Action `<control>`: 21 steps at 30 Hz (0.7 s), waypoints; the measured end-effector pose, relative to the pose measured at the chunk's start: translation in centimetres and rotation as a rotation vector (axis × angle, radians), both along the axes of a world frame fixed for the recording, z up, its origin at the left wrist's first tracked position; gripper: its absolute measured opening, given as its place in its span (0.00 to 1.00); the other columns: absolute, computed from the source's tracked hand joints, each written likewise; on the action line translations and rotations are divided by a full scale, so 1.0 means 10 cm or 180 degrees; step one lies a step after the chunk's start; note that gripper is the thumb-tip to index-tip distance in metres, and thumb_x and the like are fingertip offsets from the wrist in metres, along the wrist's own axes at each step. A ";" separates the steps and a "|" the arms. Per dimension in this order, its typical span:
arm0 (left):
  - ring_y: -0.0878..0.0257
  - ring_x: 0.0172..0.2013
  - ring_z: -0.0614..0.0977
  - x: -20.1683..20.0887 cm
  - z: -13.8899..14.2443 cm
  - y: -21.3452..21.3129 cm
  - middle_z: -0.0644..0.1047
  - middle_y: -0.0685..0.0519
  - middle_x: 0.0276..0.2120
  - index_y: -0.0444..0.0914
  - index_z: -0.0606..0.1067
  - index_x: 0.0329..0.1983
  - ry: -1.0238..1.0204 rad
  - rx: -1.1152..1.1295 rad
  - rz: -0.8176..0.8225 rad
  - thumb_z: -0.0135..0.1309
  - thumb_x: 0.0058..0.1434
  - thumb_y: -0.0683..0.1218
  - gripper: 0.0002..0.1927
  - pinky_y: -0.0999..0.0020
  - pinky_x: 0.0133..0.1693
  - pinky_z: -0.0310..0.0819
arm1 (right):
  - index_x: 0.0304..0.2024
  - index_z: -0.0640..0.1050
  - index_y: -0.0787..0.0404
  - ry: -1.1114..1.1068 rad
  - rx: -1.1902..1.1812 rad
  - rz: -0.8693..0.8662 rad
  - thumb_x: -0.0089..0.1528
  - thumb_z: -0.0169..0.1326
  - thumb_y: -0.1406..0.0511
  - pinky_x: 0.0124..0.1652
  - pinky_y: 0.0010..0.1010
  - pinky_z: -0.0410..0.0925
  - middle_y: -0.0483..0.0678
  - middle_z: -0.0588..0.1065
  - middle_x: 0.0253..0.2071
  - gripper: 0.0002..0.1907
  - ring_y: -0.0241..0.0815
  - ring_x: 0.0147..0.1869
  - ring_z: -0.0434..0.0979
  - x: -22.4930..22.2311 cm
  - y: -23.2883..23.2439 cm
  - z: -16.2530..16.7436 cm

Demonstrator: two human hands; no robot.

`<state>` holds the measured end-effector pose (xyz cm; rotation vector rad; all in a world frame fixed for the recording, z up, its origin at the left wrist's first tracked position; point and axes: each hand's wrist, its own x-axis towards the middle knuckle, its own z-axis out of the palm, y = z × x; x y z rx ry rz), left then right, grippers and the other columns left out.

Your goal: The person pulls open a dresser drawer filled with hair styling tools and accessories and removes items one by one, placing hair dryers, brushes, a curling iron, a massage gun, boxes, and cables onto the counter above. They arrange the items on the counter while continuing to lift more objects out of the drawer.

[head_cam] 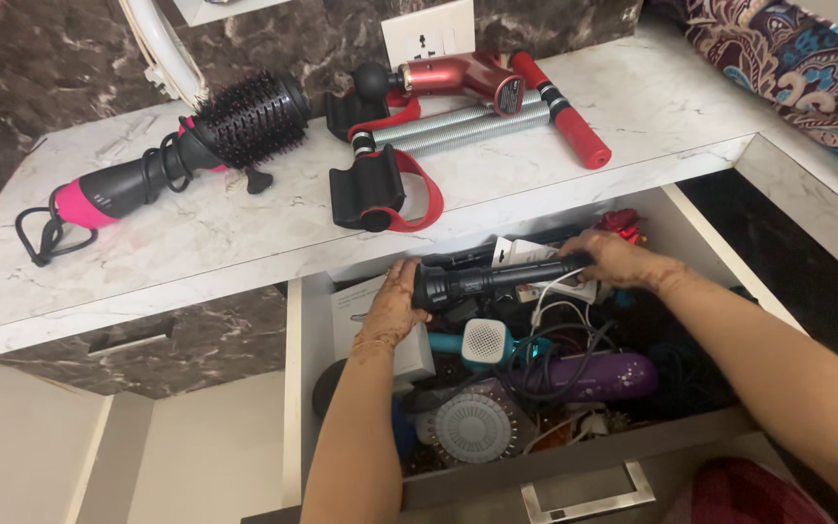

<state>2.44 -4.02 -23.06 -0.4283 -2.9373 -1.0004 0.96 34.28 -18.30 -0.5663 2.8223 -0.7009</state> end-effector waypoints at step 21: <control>0.52 0.58 0.76 0.24 0.77 -0.18 0.76 0.44 0.56 0.40 0.76 0.57 -0.0996 0.0064 -0.0722 0.72 0.25 0.65 0.52 0.61 0.58 0.70 | 0.62 0.76 0.58 -0.1918 -0.1007 -0.0482 0.52 0.65 0.64 0.55 0.33 0.75 0.55 0.80 0.48 0.33 0.42 0.50 0.83 0.08 0.45 0.63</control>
